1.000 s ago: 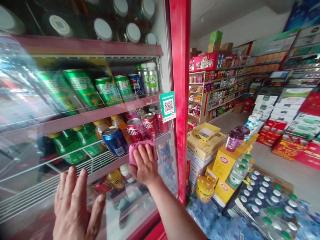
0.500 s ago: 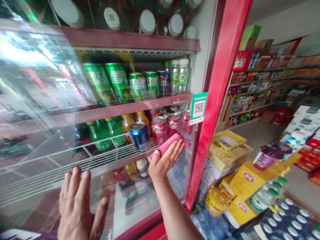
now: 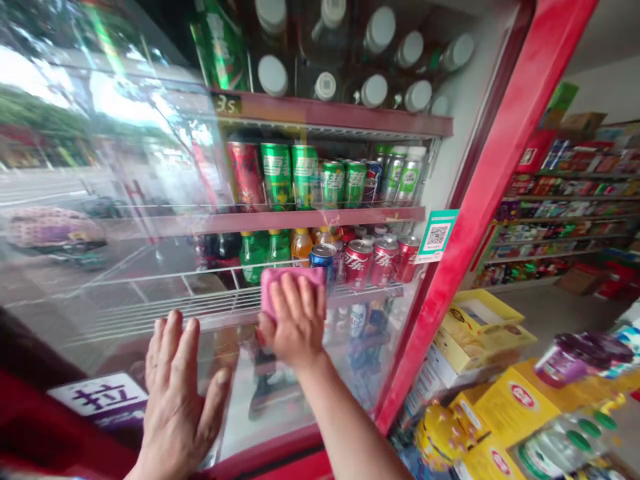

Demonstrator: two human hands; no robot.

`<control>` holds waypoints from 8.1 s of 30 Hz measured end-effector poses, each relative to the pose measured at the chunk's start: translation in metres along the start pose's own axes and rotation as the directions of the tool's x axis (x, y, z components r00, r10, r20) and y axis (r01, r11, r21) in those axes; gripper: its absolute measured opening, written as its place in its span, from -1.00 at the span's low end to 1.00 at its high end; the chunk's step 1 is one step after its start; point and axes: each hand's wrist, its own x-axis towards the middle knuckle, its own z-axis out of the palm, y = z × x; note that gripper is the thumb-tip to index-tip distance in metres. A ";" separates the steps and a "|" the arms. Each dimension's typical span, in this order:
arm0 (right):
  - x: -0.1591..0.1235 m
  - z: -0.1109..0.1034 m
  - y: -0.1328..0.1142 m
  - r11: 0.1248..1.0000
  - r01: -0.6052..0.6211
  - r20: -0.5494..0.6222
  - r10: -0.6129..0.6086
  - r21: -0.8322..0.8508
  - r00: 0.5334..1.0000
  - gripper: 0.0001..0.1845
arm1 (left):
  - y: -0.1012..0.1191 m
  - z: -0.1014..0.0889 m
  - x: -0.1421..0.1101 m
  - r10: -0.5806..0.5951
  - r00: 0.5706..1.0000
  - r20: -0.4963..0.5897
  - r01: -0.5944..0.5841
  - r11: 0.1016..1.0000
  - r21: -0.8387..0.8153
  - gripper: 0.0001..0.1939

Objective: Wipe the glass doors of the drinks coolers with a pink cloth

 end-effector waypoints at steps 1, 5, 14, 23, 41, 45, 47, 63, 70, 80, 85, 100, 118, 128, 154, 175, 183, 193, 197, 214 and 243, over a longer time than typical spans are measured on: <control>-0.002 -0.007 0.023 0.996 -0.064 -0.011 0.063 -0.055 0.998 -0.21 | -0.004 -0.002 -0.003 -0.007 1.000 0.003 0.007 1.000 0.003 -0.09; -0.007 -0.015 0.079 0.953 -0.273 -0.098 0.262 -0.128 0.960 -0.04 | -0.026 -0.014 -0.022 -0.072 0.997 -0.003 0.072 0.997 0.034 -0.06; 0.024 0.022 -0.048 0.978 -0.203 -0.098 0.199 -0.036 0.975 0.00 | -0.071 -0.058 -0.054 -0.177 0.982 -0.071 0.187 0.969 0.160 -0.06; 0.047 0.050 -0.153 0.997 -0.063 -0.042 0.065 0.035 0.997 0.03 | -0.097 -0.102 -0.082 -0.240 0.965 -0.106 0.258 0.945 0.202 -0.07; 0.063 0.026 -0.216 0.588 0.052 0.102 -0.225 0.807 0.969 -0.54 | -0.155 -0.072 -0.001 0.060 0.985 -0.164 -0.042 0.993 0.106 -0.24; 0.063 0.003 -0.192 0.494 -0.143 0.175 -0.018 0.858 0.984 -0.60 | -0.151 -0.036 0.029 0.014 0.961 -0.275 0.057 0.967 0.250 -0.03; 0.057 -0.008 -0.179 0.499 -0.188 0.206 0.019 0.846 0.978 -0.60 | -0.144 -0.035 0.053 0.005 0.947 -0.320 0.094 0.951 0.294 0.01; -0.038 -0.054 -0.137 0.550 -0.377 0.474 -0.039 0.745 0.879 -0.59 | -0.186 -0.035 -0.027 -0.007 0.973 -0.231 0.108 0.899 0.425 0.01; -0.087 -0.064 -0.155 0.502 -0.317 0.456 -0.181 0.805 0.871 -0.56 | -0.197 -0.039 -0.040 0.030 0.985 -0.169 0.049 0.895 0.444 0.04; -0.057 -0.085 -0.141 0.604 -0.365 0.435 0.034 0.709 0.900 -0.53 | -0.128 -0.025 0.061 0.318 0.936 -0.151 -0.219 0.862 0.458 -0.05; -0.043 -0.083 -0.143 0.616 -0.277 0.366 -0.020 0.737 0.930 -0.52 | -0.153 -0.041 0.052 0.405 0.909 -0.093 -0.306 0.804 0.510 -0.04; 0.026 -0.063 -0.102 0.869 0.057 0.092 -0.117 0.491 0.989 -0.60 | -0.118 -0.046 0.115 0.423 0.904 -0.070 -0.338 0.804 0.490 0.00; 0.151 -0.040 -0.061 0.900 0.278 -0.113 -0.254 0.335 0.960 -0.52 | -0.107 -0.103 0.242 0.259 0.924 -0.283 -0.115 0.891 0.439 -0.03; 0.158 -0.033 -0.049 0.784 0.509 -0.086 -0.515 0.356 0.853 -0.51 | -0.163 -0.093 0.136 0.513 0.857 -0.045 -0.396 0.712 0.580 -0.03; 0.174 -0.061 0.046 0.831 0.503 -0.073 -0.502 0.238 0.862 -0.48 | -0.041 -0.084 0.312 0.329 0.900 -0.287 -0.158 0.859 0.488 -0.07; 0.167 -0.073 0.112 0.810 0.476 -0.102 -0.472 0.341 0.876 -0.51 | -0.006 -0.042 0.288 0.385 0.892 -0.236 -0.201 0.807 0.556 -0.15; 0.187 -0.090 0.129 0.857 0.434 -0.165 -0.403 0.279 0.900 -0.48 | 0.071 -0.001 0.342 0.380 0.880 -0.286 -0.215 0.854 0.473 -0.16; 0.159 -0.104 0.152 0.825 0.515 -0.069 -0.514 0.233 0.855 -0.55 | 0.023 0.007 0.246 0.671 0.741 0.016 -0.570 0.616 0.543 0.02; 0.161 -0.108 0.160 0.851 0.474 -0.077 -0.470 0.224 0.880 -0.54 | 0.061 -0.002 0.327 0.396 0.884 -0.246 -0.233 0.832 0.504 -0.06; 0.138 -0.114 0.177 0.896 0.399 -0.045 -0.398 0.192 0.916 -0.51 | 0.069 0.032 0.263 0.795 0.582 0.172 -0.749 0.441 0.494 -0.03; 0.118 -0.153 0.202 0.955 0.278 -0.036 -0.276 0.106 0.960 -0.58 | 0.213 0.066 0.411 0.575 0.797 -0.186 -0.460 0.776 0.431 -0.11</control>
